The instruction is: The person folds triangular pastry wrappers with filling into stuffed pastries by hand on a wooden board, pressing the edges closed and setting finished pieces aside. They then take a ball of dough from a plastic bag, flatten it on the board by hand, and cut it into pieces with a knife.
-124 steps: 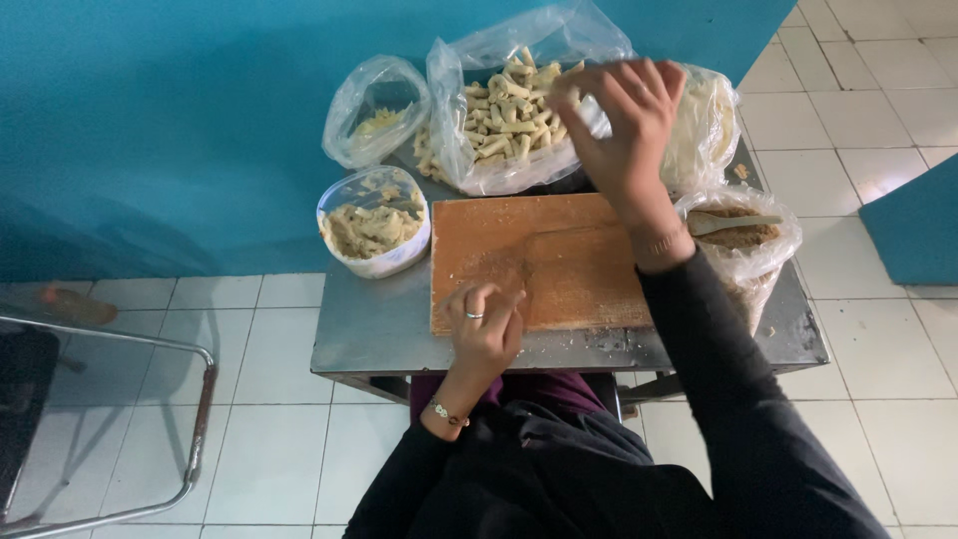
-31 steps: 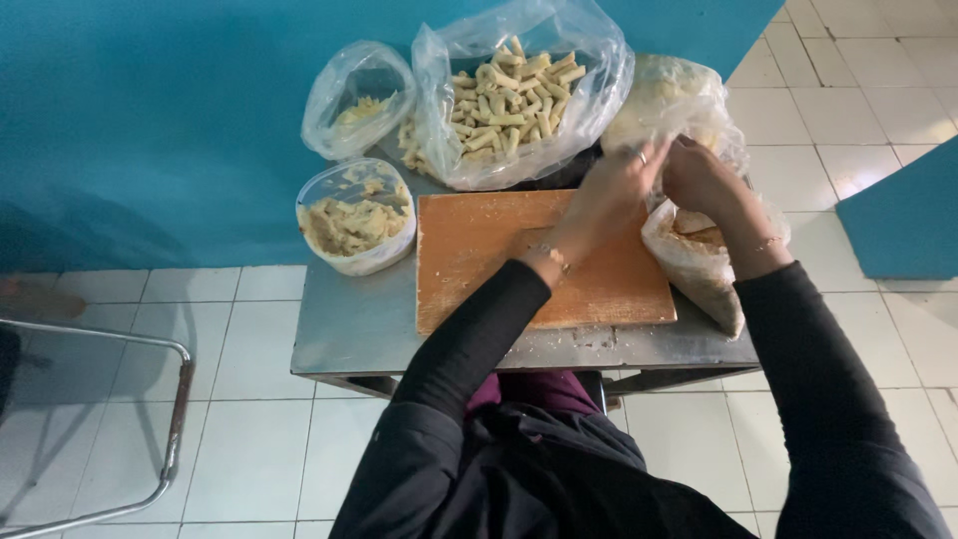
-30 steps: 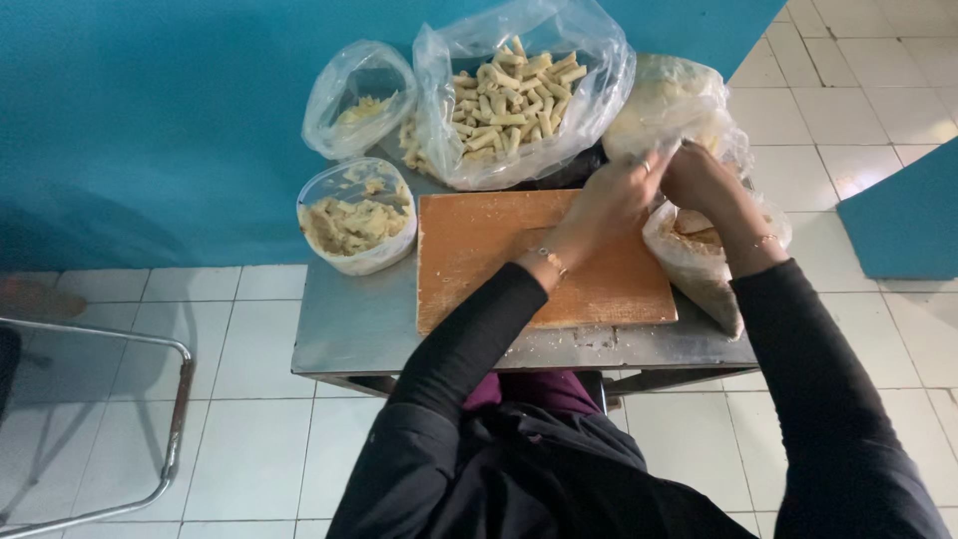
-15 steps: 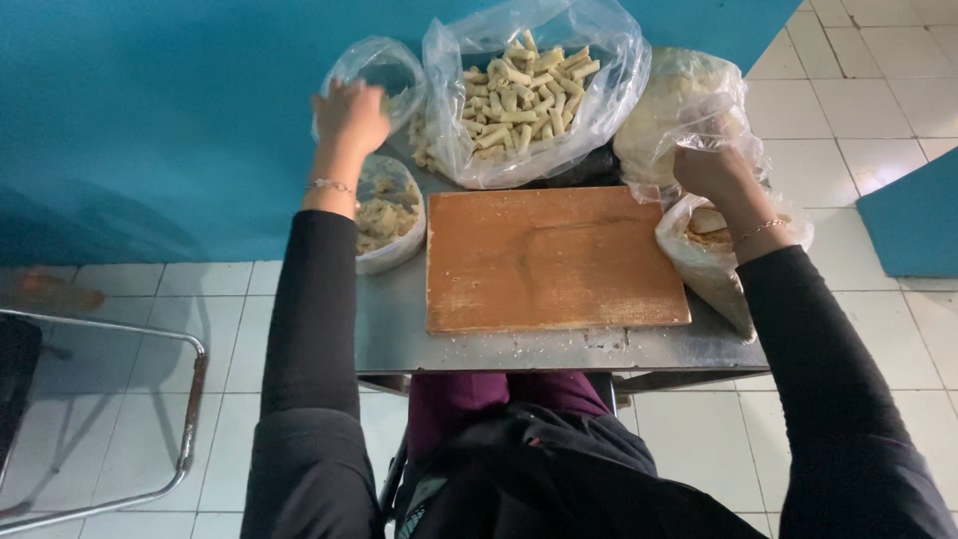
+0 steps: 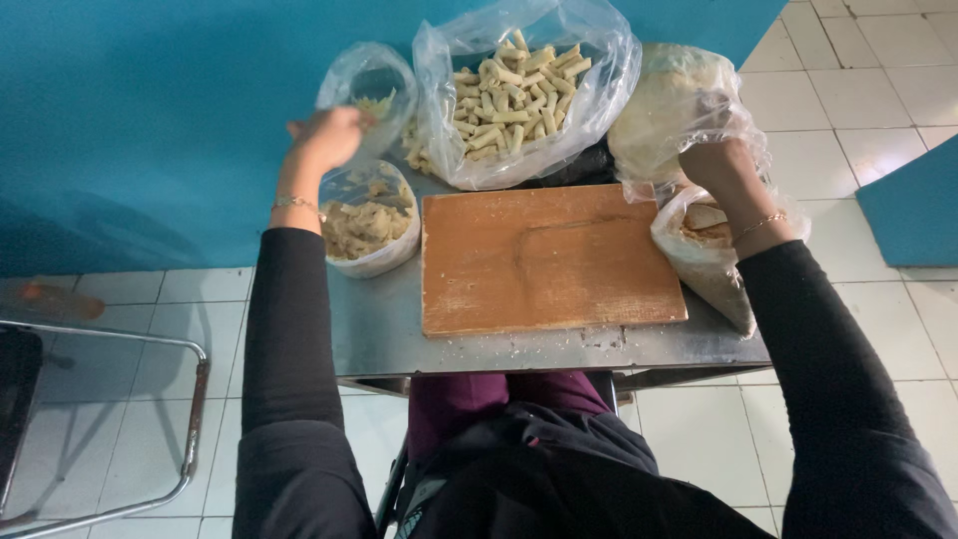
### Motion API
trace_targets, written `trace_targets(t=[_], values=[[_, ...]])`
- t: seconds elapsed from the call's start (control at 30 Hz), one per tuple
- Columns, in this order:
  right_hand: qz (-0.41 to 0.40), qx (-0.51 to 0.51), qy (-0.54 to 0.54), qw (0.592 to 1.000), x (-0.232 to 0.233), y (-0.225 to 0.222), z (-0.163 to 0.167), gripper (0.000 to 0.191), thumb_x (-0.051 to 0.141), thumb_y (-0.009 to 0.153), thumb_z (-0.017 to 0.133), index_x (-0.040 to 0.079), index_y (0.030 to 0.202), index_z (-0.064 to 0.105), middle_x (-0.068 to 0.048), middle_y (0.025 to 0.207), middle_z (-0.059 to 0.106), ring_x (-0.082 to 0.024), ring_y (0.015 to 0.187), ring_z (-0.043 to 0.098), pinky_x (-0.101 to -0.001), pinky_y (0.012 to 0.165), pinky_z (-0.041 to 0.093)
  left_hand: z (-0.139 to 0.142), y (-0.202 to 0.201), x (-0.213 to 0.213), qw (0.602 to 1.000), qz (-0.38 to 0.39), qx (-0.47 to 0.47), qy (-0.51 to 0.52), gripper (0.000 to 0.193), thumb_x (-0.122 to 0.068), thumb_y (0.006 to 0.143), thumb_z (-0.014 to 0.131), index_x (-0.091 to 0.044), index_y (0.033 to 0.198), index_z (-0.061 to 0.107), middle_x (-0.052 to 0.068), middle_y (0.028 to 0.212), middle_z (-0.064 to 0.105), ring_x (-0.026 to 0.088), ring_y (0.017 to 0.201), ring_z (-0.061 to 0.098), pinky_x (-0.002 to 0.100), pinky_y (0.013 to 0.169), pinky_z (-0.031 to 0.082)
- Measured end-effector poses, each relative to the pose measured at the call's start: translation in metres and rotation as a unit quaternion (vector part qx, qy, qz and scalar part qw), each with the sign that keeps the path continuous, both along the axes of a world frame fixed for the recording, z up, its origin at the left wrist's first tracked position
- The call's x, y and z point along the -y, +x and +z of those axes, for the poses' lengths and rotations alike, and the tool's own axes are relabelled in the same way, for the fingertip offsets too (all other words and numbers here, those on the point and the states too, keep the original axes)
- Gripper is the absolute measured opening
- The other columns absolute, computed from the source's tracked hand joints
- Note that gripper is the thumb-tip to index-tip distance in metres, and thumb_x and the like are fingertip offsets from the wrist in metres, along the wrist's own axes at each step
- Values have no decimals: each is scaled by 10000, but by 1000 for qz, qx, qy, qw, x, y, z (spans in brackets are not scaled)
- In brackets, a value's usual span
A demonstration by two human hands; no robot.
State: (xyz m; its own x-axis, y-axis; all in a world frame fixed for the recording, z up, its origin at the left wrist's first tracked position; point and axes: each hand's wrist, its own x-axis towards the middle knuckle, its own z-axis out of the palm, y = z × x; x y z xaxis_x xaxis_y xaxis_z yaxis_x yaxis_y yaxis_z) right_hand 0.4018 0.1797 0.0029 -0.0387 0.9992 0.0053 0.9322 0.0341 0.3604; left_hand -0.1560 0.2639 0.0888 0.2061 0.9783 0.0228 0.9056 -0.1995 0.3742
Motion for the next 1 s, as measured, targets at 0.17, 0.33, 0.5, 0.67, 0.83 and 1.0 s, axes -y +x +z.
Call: trace_targets(t=[0.17, 0.33, 0.5, 0.67, 0.83, 1.0], values=[[71, -23, 43, 996, -19, -5, 13, 209, 141, 905, 603, 98, 987, 790, -120, 1083, 767, -292, 1026, 715, -382, 858, 565, 2, -23, 3, 962, 12, 191, 196, 243, -87, 1053, 557, -147, 1157, 768, 153, 968, 707, 285, 802, 663, 410, 740, 489], [25, -134, 92, 986, -23, -5, 20, 243, 223, 963, 608, 49, 1069, 740, -166, 1116, 733, -333, 973, 684, -410, 804, 550, 12, -1, 23, 887, -66, 215, 404, 179, 36, 954, 643, -89, 1018, 754, 105, 934, 645, 261, 827, 633, 379, 712, 492], [-10, -141, 88, 986, -17, 2, 17, 335, 337, 1014, 620, 72, 1189, 727, -144, 1234, 721, -326, 1091, 673, -416, 883, 548, 22, 45, 98, 854, -137, 164, 474, 214, 33, 881, 675, -121, 1024, 715, 55, 1011, 607, 273, 891, 612, 412, 795, 481], [-27, -169, 84, 982, -19, 7, 11, 411, 408, 999, 638, 80, 1232, 723, -161, 1282, 694, -349, 1129, 649, -429, 887, 539, 26, 58, 154, 834, -200, 105, 504, 235, -3, 867, 706, -90, 1085, 688, 63, 1047, 586, 283, 929, 609, 434, 800, 462], [-65, -226, 103, 966, -13, 13, 6, 435, 408, 1025, 617, 67, 1284, 697, -171, 1279, 703, -341, 1113, 667, -429, 901, 539, -1, 52, 187, 849, -182, 111, 484, 265, -2, 841, 708, -84, 1093, 703, 78, 1057, 596, 290, 931, 612, 441, 806, 482], [-112, -208, 60, 970, -7, 14, 3, 418, 431, 1011, 614, 105, 1254, 715, -151, 1213, 723, -345, 1085, 674, -446, 877, 531, -36, 39, 217, 872, -128, 162, 443, 257, 35, 840, 708, -77, 1072, 720, 75, 1063, 623, 257, 897, 630, 413, 782, 499]])
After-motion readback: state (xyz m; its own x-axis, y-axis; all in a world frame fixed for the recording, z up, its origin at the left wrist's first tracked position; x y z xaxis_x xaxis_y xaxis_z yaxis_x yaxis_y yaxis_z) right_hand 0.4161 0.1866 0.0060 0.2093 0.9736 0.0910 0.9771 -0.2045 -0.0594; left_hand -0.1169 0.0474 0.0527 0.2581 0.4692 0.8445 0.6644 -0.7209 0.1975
